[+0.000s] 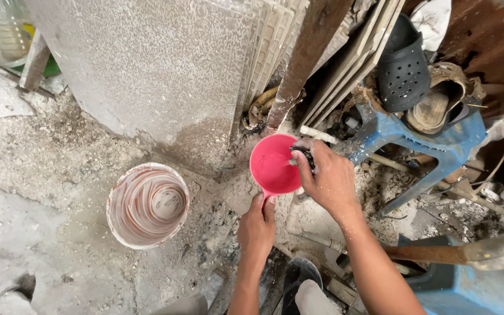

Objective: The person prepares a decorative ceiling medallion mold by brushing it with a liquid, then mixes plaster powder with water in a bucket. They pour the plaster slurry into the mold and spread it evenly with their hand.

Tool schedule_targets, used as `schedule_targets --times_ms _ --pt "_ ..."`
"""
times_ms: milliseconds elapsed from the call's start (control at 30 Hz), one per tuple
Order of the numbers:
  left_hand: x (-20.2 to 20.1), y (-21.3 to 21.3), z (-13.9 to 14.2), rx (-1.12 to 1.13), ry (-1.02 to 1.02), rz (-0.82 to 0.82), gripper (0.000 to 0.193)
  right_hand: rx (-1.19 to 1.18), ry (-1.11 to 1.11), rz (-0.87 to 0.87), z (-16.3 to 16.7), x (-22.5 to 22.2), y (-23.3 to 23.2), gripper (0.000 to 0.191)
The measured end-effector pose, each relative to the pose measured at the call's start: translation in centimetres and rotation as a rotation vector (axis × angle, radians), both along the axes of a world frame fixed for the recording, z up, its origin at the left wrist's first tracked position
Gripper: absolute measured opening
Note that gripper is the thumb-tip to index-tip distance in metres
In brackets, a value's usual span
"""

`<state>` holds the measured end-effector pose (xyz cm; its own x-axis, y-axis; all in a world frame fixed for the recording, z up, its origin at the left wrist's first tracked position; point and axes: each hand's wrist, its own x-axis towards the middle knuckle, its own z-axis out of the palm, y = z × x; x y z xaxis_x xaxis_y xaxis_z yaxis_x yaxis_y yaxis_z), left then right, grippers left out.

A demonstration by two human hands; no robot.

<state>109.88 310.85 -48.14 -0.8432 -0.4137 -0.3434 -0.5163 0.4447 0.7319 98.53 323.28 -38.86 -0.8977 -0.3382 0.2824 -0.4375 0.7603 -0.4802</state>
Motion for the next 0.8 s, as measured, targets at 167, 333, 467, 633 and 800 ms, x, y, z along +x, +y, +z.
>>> schedule_targets --times_ms 167,333,467,633,800 --pt "0.0 -0.1 1.0 0.102 0.019 -0.02 0.034 -0.009 0.052 0.03 0.3 0.1 0.0 0.017" --pt "-0.1 -0.7 1.6 0.357 -0.044 -0.023 0.03 -0.007 0.078 0.015 0.6 0.2 -0.2 0.021" --pt "-0.1 -1.0 1.4 0.228 0.046 -0.09 0.031 0.022 0.053 -0.003 0.3 0.1 -0.1 0.023" --pt "-0.3 -1.5 1.8 0.219 -0.103 -0.057 0.042 0.035 0.036 -0.023 -0.2 0.1 0.1 0.023" --pt "-0.7 -1.6 2.9 0.207 -0.11 -0.04 0.043 0.008 0.069 -0.008 -0.2 0.0 0.2 0.021"
